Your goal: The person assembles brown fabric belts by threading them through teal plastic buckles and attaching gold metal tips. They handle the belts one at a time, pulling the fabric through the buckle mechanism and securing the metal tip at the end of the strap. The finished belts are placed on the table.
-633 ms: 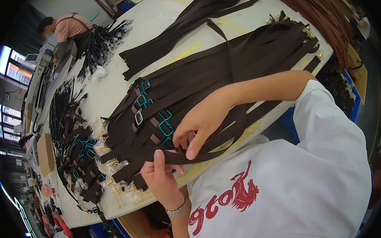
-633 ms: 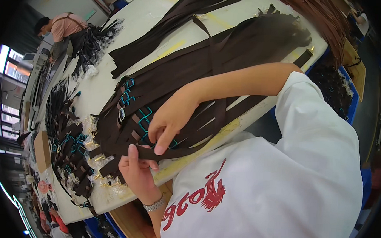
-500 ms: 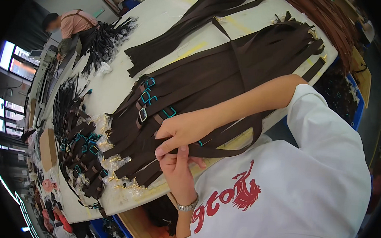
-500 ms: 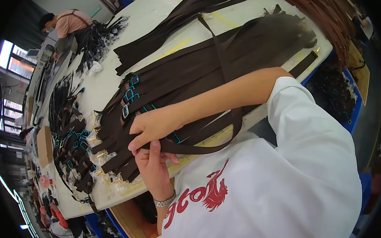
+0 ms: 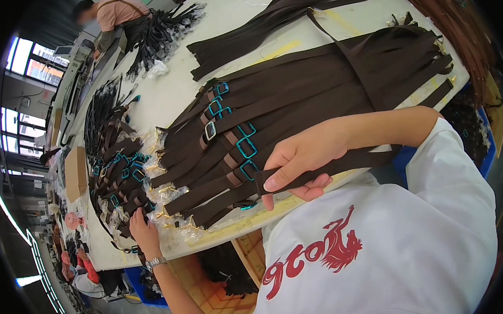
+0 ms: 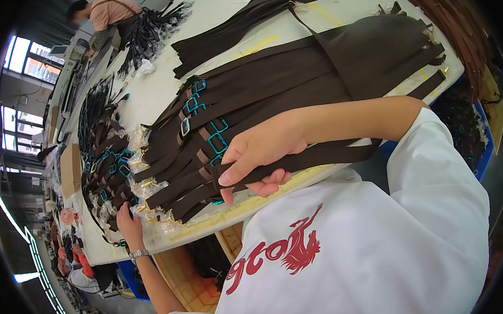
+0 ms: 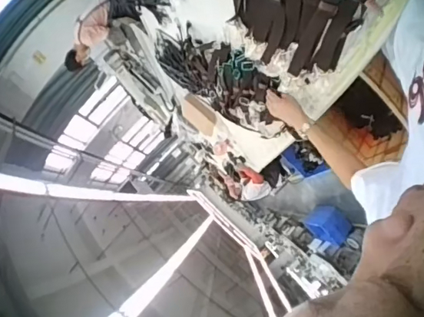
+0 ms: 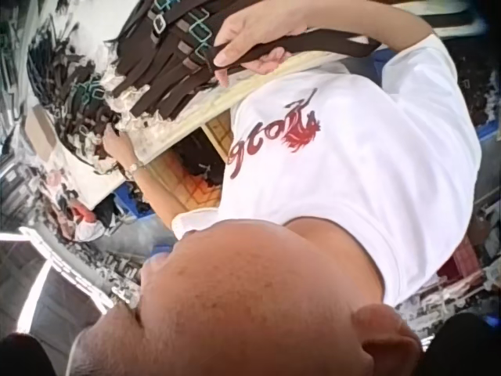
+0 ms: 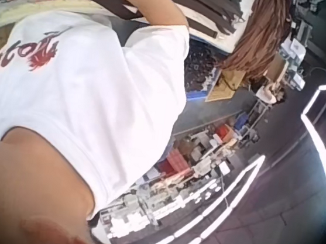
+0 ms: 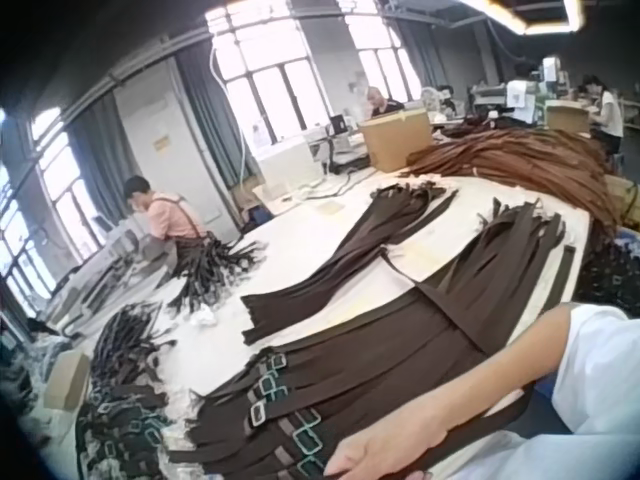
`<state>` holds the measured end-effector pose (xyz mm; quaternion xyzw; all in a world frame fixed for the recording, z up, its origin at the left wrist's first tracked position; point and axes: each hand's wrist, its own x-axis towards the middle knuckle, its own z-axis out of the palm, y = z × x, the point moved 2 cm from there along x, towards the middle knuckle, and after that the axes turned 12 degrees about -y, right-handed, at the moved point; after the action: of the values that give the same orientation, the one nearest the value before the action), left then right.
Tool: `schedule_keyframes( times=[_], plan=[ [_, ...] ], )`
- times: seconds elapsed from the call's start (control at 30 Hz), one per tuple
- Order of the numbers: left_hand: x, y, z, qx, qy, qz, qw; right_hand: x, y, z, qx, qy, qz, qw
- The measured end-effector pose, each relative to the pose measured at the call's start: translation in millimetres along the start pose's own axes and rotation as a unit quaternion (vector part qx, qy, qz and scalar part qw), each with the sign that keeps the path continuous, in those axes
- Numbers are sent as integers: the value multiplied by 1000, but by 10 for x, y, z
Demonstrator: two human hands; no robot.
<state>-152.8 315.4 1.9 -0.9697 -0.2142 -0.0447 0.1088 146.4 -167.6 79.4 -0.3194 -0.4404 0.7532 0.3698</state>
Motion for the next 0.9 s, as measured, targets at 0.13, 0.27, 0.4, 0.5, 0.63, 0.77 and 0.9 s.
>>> schedule_keyframes(
  times=[0.13, 0.27, 0.4, 0.5, 0.63, 0.77, 0.9],
  plan=[
    [206, 113, 101, 90, -35, -40, 994, 55, 149, 2, 3, 16, 9, 1000],
    [315, -218, -193, 2, 28, -21, 999, 97, 201, 27, -6, 27, 11, 1000],
    [475, -364, -976, -313, 149, -38, 937, 90, 271, -45, 28, 66, -26, 997],
    [550, 389, -1839, -341, 89, 24, 935, 91, 158, -38, 53, 111, -41, 992],
    [418, 1467, -2220, -456, -135, 94, 875, 275, 75, -65, 76, 128, -143, 979],
    [345, 2338, -2011, -548, -265, 177, 773, 389, 43, -31, 107, 141, -205, 963],
    [364, 2678, -1711, -617, -333, 135, 700, 393, 197, -2, 108, 166, -254, 947]
  ],
)
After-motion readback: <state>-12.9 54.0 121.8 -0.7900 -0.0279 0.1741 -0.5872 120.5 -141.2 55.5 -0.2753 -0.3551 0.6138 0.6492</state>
